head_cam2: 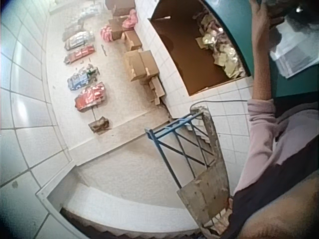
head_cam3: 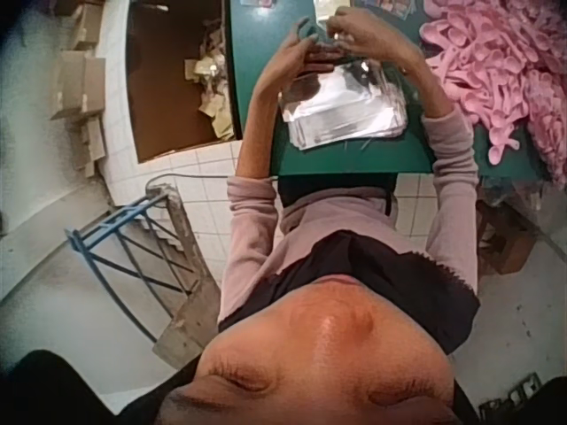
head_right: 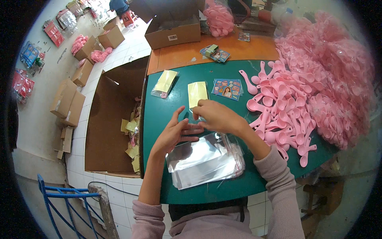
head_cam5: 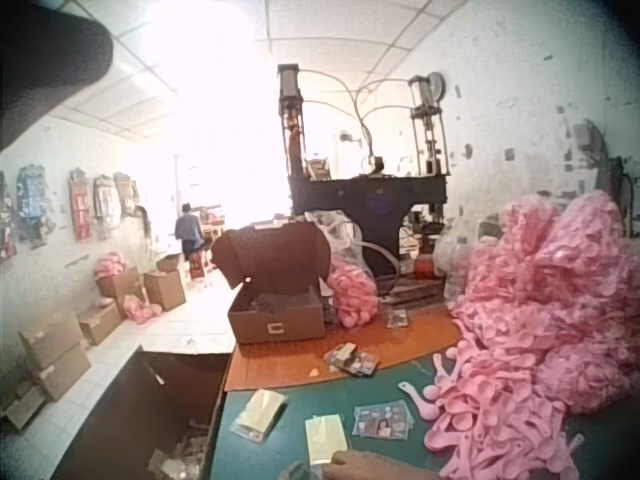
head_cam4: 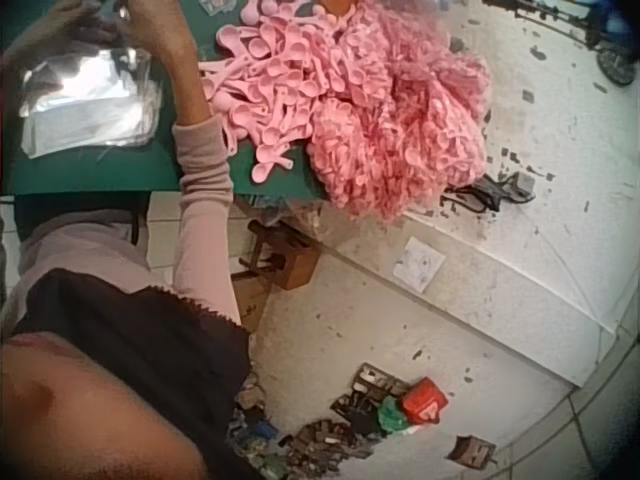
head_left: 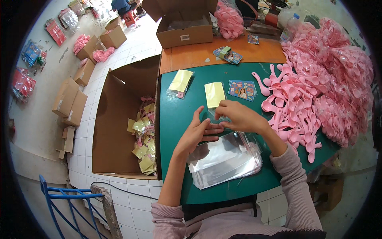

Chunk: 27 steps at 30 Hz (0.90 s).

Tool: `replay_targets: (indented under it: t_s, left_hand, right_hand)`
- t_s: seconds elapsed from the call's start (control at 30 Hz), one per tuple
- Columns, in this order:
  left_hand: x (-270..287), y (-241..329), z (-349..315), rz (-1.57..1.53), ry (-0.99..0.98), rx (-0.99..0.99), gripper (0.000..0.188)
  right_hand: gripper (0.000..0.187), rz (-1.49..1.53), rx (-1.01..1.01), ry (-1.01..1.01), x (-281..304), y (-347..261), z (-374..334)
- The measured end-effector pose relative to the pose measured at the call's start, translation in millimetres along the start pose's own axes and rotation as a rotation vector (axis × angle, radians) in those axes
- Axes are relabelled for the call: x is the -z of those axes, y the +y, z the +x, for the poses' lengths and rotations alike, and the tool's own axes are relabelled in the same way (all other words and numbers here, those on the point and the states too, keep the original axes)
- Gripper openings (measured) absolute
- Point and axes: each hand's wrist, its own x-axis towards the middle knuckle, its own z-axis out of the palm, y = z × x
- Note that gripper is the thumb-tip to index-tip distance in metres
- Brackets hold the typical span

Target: The person packs plastic spoons and printed cards into clear plastic bags by hand and drops the packaged bags into a cardboard box.

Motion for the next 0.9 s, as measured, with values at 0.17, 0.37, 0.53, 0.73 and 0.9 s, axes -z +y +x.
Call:
replay_targets:
  t_s: [0.17, 0.37, 0.53, 0.73, 0.9]
  left_hand:
    - [3.0, -3.7, 1.7, -0.006, 0.023, 0.026, 0.05]
    - [-1.4, -2.3, 0.0, 0.03, 0.08, -0.028, 0.051]
    - [-0.8, -2.0, 3.2, -0.009, 0.09, -0.023, 0.052]
    - [10.4, -17.7, 12.7, 0.027, 0.09, -0.135, 0.055]
    - [9.4, -13.9, 12.5, -0.062, 0.184, -0.228, 0.054]
  right_hand:
    - [0.013, 0.04, 0.03, 0.051, -13.4, -2.8, 4.9]
    - [0.015, 0.067, 0.016, 0.08, -15.1, -0.7, 6.5]
    - [0.014, 0.098, -0.016, 0.026, -12.4, -3.0, 6.7]
    - [0.011, 0.001, 0.24, 0.085, -26.6, -5.1, 3.7]
    - [0.013, 0.486, 0.266, -0.197, 18.3, 0.2, -15.4]
